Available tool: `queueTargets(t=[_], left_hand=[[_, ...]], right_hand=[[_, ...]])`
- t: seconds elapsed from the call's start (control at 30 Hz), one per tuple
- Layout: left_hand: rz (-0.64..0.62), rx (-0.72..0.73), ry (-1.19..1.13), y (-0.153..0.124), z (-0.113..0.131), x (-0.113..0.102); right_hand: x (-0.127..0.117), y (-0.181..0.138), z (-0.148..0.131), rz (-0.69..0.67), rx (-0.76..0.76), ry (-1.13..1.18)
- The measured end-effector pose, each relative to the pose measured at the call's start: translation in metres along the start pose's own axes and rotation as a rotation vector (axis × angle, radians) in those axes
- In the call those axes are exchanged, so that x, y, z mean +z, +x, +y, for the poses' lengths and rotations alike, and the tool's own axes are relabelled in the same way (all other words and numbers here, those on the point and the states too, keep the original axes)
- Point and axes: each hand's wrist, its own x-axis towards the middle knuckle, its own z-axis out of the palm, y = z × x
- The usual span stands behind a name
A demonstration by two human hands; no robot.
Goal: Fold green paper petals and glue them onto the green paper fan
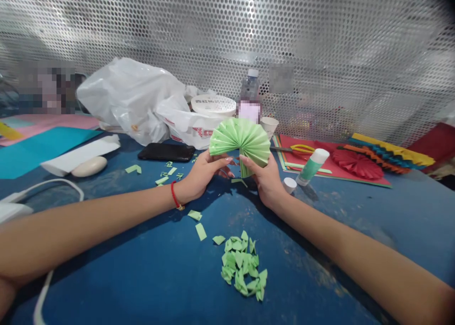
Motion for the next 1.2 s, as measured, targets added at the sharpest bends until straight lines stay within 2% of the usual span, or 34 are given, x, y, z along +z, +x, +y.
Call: queueTargets(t=[0.27,0.7,1.0,1.2], left_hand=[[0.001,0.004,-0.021,0.001,0.0,0.002],[0.096,0.063,-0.007,0.001,0.0,-0.003],[0.273,0.139,-0.067,0.003,0.001,-0.006],[0.317,0.144,-0.084,0.002,-0.001,-0.005]], right_hand=[[0.0,0.0,0.0,-0.02,0.0,-0.019],[0.0,-0.001,-0.001,-0.042,-0.017,-0.076],[0.003,-0.008,-0.004,-0.248,-0.011,-0.141],[0.004,-0.015,-0.006,-0.516,0.005,-0.255]])
